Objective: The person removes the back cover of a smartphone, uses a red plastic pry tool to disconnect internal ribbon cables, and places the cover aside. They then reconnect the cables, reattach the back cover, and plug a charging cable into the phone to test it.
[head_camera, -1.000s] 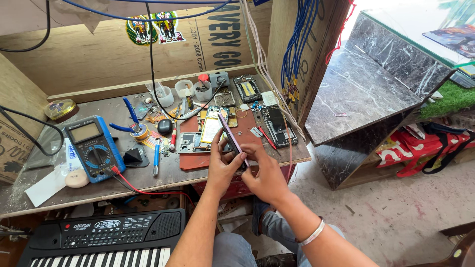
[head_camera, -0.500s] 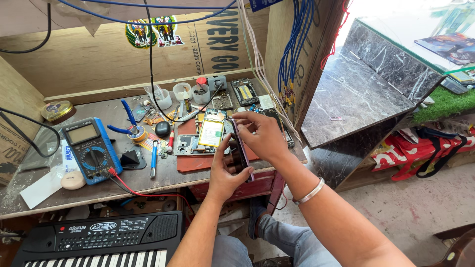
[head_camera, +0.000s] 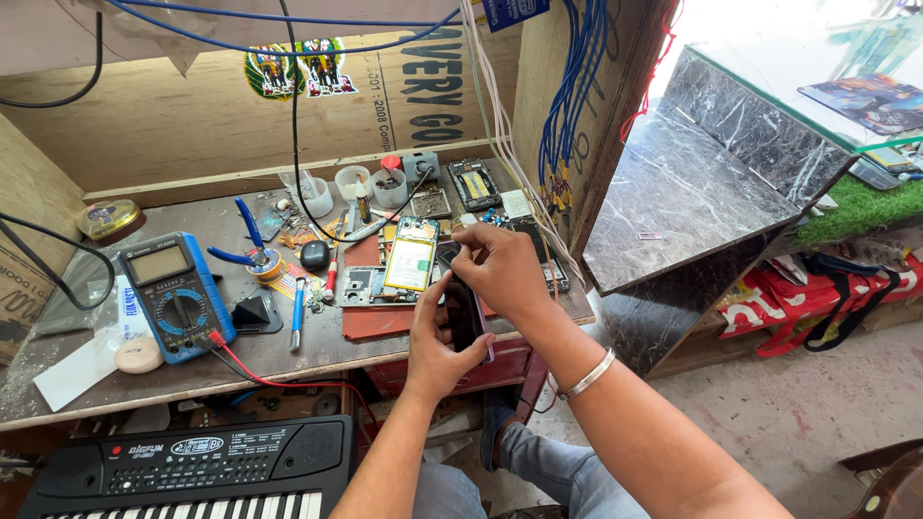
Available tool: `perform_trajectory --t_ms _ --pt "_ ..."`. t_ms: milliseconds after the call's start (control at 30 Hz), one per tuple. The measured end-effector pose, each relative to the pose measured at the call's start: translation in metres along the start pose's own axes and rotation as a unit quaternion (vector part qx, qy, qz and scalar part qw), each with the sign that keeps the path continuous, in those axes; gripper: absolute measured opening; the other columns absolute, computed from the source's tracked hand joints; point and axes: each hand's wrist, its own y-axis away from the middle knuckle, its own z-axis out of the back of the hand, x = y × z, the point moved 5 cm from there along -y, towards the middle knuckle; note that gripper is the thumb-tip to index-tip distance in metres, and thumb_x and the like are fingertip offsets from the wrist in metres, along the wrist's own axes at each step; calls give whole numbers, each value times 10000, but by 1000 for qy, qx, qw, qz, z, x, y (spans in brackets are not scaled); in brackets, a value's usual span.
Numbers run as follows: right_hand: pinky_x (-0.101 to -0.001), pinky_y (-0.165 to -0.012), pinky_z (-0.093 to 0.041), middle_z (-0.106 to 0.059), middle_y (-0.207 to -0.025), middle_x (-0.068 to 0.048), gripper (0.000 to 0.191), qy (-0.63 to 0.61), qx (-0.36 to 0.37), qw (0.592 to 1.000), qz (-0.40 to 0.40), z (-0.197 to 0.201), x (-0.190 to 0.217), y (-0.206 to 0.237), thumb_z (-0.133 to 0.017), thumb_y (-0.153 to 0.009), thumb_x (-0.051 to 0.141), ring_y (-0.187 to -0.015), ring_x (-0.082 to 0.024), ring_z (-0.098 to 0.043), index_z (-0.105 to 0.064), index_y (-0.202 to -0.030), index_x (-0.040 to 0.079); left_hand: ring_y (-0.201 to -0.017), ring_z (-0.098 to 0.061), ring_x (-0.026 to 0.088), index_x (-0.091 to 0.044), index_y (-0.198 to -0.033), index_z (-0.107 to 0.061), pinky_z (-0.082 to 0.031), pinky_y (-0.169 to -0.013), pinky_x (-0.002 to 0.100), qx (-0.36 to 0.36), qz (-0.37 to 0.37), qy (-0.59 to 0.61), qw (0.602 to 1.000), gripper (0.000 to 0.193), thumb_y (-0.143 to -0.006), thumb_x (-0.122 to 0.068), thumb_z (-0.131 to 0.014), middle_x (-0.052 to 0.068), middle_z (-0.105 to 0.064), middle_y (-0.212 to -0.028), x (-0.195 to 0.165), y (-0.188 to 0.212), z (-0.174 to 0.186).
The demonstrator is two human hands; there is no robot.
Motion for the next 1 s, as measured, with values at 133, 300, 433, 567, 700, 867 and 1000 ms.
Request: perform_trajectory --t_ms 133,300,433,567,700,867,1000 --pt "-253 -623 -555 -746 -727 -76 226 -32 12 997 -62 -6 -15 -4 -725 -796 93 -645 -88 -681 -767 -994 -7 -1142 -619 192 -108 -1539 -408 -601 -907 322 -12 -25 -17 999 1015 -650 -100 -899 84 -469 -1393 -1 0 3" --pt "-269 -544 -486 -691 -705 -47 204 -114 71 975 -180 -10 -43 -8 -722 -805 82 -605 -79 -582 -785 -966 -27 -1298 -543 236 -116 -1541 -449 -519 -1061 351 -29 -64 -37 997 990 -657 -80 -893 106 -421 -1436 2 2 6" --pt "-239 -604 -572 -728 -770 -42 165 -184 128 957 -184 -7 -50 -16 -723 -813 91 -654 -66 -668 -750 -921 -31 -1303 -540 239 -125 -1546 -454 -499 -1085 361 -17 -67 -34 997 984 -659 -73 -877 116 -403 -1446 4 3 7" --pt "-258 -581 -582 -723 -764 -81 132 -170 175 946 -215 -2 -55 -22 -717 -791 71 -619 -103 -687 -722 -878 -28 -1281 -558 225 -149 -1537 -452 -529 -1064 351 -6 -42 -31 999 970 -659 -92 -860 104 -396 -1435 4 2 4" --pt "-276 -557 -595 -704 -744 -81 132 -163 226 931 -235 -4 -59 -30 -731 -791 83 -594 -147 -709 -674 -845 -23 -1256 -569 227 -164 -1530 -463 -531 -1050 349 -4 -29 -48 998 975 -642 -102 -860 102 -401 -1429 5 2 4" --pt "-320 -547 -626 -696 -753 -106 178 -157 289 901 -283 0 -61 -37 -702 -835 118 -588 -184 -714 -624 -919 -19 -1293 -542 253 -148 -1525 -499 -475 -1089 360 -3 -79 -78 994 969 -638 -89 -887 121 -431 -1430 1 3 5" --pt "-308 -592 -647 -732 -892 -95 273 -164 360 865 -308 6 -59 -40 -667 -878 188 -658 -176 -747 -645 -1098 28 -1293 -541 231 -151 -1512 -484 -512 -1045 340 22 -61 -45 997 963 -637 -107 -884 112 -405 -1439 10 0 1"
